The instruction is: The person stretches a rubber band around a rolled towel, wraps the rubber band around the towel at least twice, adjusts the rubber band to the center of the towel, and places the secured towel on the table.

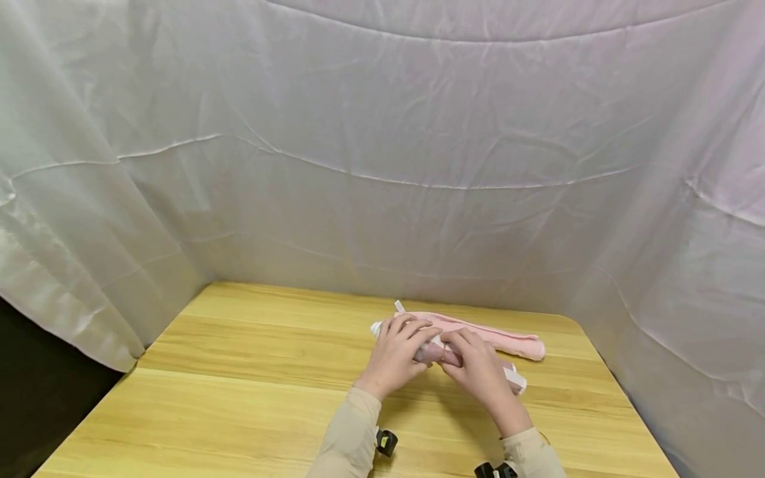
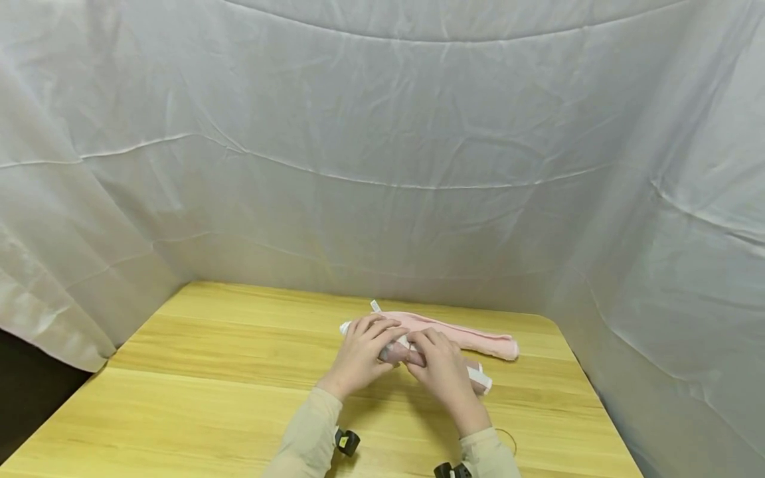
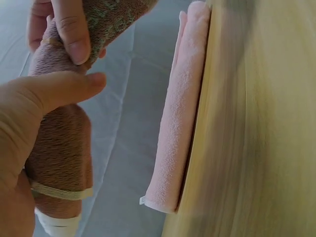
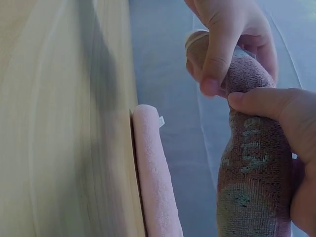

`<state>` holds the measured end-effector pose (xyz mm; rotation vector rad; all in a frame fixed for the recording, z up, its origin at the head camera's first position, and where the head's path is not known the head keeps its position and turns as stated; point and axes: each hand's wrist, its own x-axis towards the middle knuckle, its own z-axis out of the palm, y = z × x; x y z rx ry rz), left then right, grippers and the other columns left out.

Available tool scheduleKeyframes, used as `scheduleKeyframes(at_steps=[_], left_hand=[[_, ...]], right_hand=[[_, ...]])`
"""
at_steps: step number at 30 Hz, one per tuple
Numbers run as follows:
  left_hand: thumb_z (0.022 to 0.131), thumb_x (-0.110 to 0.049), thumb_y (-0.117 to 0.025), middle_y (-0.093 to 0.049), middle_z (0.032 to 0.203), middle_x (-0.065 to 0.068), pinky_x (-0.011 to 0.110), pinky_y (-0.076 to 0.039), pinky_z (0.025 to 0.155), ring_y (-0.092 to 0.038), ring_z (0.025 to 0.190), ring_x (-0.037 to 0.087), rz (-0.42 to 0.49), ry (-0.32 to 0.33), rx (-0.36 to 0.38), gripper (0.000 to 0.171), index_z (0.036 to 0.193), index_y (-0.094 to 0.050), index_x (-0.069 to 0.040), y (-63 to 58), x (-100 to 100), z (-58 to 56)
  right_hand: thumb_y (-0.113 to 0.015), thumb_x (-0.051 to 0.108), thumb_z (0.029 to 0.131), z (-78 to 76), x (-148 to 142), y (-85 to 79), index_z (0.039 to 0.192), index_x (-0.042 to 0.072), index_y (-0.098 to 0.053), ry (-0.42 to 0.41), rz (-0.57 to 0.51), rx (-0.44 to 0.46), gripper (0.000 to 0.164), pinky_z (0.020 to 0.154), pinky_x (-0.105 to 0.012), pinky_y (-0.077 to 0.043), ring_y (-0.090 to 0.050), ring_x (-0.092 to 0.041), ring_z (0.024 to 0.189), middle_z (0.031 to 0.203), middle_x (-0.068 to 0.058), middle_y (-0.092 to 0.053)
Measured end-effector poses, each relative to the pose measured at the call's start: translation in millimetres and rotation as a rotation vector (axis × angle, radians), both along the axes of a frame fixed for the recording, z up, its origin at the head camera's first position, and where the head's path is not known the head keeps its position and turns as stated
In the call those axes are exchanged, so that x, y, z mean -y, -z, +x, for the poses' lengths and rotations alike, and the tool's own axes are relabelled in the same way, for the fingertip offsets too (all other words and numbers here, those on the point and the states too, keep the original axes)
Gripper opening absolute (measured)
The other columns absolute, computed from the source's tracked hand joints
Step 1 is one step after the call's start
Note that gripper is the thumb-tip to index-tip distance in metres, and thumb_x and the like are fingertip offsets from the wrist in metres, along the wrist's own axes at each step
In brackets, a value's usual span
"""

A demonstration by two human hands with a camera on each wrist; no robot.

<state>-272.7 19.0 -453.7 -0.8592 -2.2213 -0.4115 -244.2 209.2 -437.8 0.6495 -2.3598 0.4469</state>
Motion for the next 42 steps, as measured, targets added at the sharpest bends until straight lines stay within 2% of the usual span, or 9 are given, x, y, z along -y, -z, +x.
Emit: scheduleKeyframes(at_steps=[5,7,13,20,24,29,33,37,42], left_hand=[[0.073,-0.043,-0.080,-0.068,0.120,-0.009,0.047,-0.041,0.103,-0.055,0.119,0.018,-0.009,-0.022,0.080,0.050,0.119,-0.065,-0.028,-0.4,0.1,1.6],[0.076,-0.044,-0.076,-0.069,0.117,-0.010,0.046,-0.041,0.102,-0.056,0.117,0.015,-0.011,-0.046,0.084,0.044,0.116,-0.066,-0.029,-0.4,-0.4,1.5],[0.080,-0.042,-0.072,-0.071,0.108,-0.017,0.044,-0.042,0.101,-0.058,0.104,0.007,-0.017,-0.113,0.056,0.031,0.109,-0.068,-0.033,-0.7,-2.7,1.9],[0.081,-0.042,-0.071,-0.072,0.104,-0.018,0.040,-0.041,0.100,-0.059,0.099,0.005,0.004,-0.124,0.042,0.028,0.108,-0.068,-0.034,-0.4,-4.5,2.0],[0.080,-0.041,-0.072,-0.072,0.101,-0.017,0.040,-0.041,0.099,-0.058,0.097,0.005,0.022,-0.117,0.034,0.028,0.106,-0.069,-0.033,-0.1,-3.2,2.7],[0.078,-0.038,-0.075,-0.072,0.099,-0.016,0.039,-0.041,0.099,-0.059,0.096,0.006,0.043,-0.119,0.015,0.027,0.103,-0.071,-0.031,2.1,-0.5,1.7],[0.077,-0.039,-0.075,-0.072,0.099,-0.016,0.040,-0.041,0.097,-0.059,0.097,0.007,0.048,-0.115,-0.012,0.028,0.103,-0.070,-0.030,3.6,1.2,0.6],[0.075,-0.038,-0.076,-0.073,0.098,-0.016,0.039,-0.042,0.096,-0.059,0.096,0.008,0.067,-0.102,-0.053,0.027,0.101,-0.070,-0.029,3.8,2.3,-0.1],[0.074,-0.036,-0.078,-0.073,0.096,-0.016,0.038,-0.042,0.096,-0.060,0.094,0.008,0.094,-0.100,-0.083,0.026,0.098,-0.070,-0.029,3.4,3.8,-0.3]], right_hand=[[-0.088,0.018,0.064,-0.2,0.1,0.1,0.100,0.015,-0.067,0.010,0.005,-0.008,0.042,0.066,-0.039,-0.046,-0.060,-0.021,0.085,0.094,-0.001,-0.066],[-0.087,0.020,0.065,-0.3,0.1,0.7,0.100,0.015,-0.068,0.018,0.008,-0.018,0.041,0.065,-0.039,-0.046,-0.060,-0.019,0.083,0.093,0.000,-0.066],[-0.082,0.024,0.067,-0.6,-1.3,2.5,0.101,0.019,-0.068,0.067,0.003,0.000,0.037,0.067,-0.038,-0.046,-0.059,-0.014,0.080,0.093,0.003,-0.067],[-0.075,0.019,0.063,-1.9,-2.6,1.6,0.101,0.019,-0.065,0.087,0.010,0.058,0.040,0.063,-0.033,-0.039,-0.048,-0.011,0.071,0.082,0.006,-0.057],[-0.075,0.021,0.064,-1.7,-3.1,1.8,0.102,0.018,-0.063,0.085,0.023,0.080,0.040,0.062,-0.031,-0.038,-0.047,-0.011,0.070,0.081,0.006,-0.056],[-0.079,0.032,0.075,0.2,-2.2,1.4,0.107,0.017,-0.063,0.051,-0.002,0.128,0.039,0.064,-0.032,-0.041,-0.054,-0.011,0.076,0.090,0.000,-0.065],[-0.074,0.039,0.083,1.3,-0.5,-0.1,0.108,0.018,-0.063,0.038,-0.047,0.183,0.035,0.067,-0.031,-0.042,-0.052,-0.009,0.076,0.089,0.001,-0.064],[-0.071,0.032,0.087,0.7,0.1,-0.7,0.107,0.017,-0.062,0.015,-0.070,0.196,0.027,0.066,-0.028,-0.041,-0.047,-0.006,0.072,0.086,0.006,-0.059],[-0.069,0.023,0.087,0.6,-0.4,-0.6,0.107,0.016,-0.061,-0.031,-0.076,0.176,0.023,0.064,-0.025,-0.040,-0.044,-0.005,0.071,0.086,0.007,-0.057]])
